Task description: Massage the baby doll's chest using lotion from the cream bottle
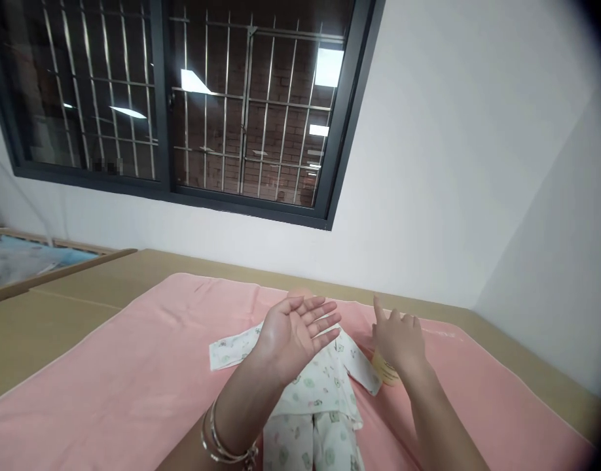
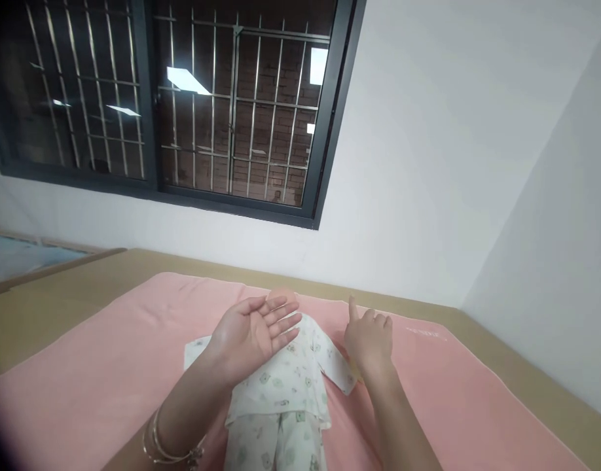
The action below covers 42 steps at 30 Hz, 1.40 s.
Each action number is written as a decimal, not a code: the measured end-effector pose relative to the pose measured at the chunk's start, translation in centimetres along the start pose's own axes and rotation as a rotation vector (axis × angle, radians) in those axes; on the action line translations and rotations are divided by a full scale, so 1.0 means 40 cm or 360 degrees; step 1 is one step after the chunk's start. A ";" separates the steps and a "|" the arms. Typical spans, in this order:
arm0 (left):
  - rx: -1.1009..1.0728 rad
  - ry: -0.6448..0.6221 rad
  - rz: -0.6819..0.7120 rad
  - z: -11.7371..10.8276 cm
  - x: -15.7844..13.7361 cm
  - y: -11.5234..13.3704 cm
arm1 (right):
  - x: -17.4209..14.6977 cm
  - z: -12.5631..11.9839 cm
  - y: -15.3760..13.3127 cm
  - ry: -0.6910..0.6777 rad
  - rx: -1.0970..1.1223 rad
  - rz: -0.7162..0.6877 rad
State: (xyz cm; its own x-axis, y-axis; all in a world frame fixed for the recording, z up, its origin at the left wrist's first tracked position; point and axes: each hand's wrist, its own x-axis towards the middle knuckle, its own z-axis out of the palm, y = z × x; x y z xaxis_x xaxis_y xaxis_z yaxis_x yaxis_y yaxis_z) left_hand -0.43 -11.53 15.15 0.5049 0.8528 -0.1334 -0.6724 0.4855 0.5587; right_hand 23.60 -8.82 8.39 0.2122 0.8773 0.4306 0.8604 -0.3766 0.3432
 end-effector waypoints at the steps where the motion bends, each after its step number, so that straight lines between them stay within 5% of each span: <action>1: -0.0005 -0.0001 0.0028 0.000 -0.005 0.007 | -0.005 0.003 -0.013 0.0001 -0.0053 -0.0009; 6: -0.0022 0.0022 0.0144 0.000 -0.013 0.020 | -0.009 0.018 -0.036 0.0004 -0.0121 0.0021; 10: 0.0020 0.0047 0.0178 -0.005 -0.004 0.005 | -0.021 -0.017 -0.037 -0.0050 0.0210 0.0004; 17: 0.0048 0.0171 0.0051 0.012 -0.002 -0.052 | -0.169 -0.189 -0.093 0.0248 0.1383 -0.0625; 21: -0.0009 0.0031 -0.0152 0.042 -0.035 -0.067 | -0.234 -0.229 -0.107 0.0409 0.1541 -0.0899; 25: -0.0033 0.0156 -0.0152 0.050 -0.067 -0.047 | -0.258 -0.204 -0.148 0.0432 0.1520 -0.1187; 31: 0.0178 -0.0114 -0.0143 0.008 -0.053 -0.087 | -0.292 -0.142 -0.227 0.0460 0.1507 -0.1223; 36: 0.0200 -0.0208 0.0071 -0.009 -0.052 -0.188 | -0.274 -0.184 -0.164 0.0663 0.1600 -0.1182; 42: 0.0044 -0.0498 -0.0001 0.032 -0.110 -0.145 | -0.230 -0.221 -0.123 0.0847 0.1860 -0.1051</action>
State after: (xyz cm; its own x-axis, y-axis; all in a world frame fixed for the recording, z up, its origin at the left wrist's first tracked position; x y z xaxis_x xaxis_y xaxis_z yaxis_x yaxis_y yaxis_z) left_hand 1.94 -18.35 13.54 0.6504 0.7497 0.1221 -0.6592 0.4772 0.5812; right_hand 13.33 -17.68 10.10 -0.3369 0.4804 0.8097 0.6660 0.7295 -0.1557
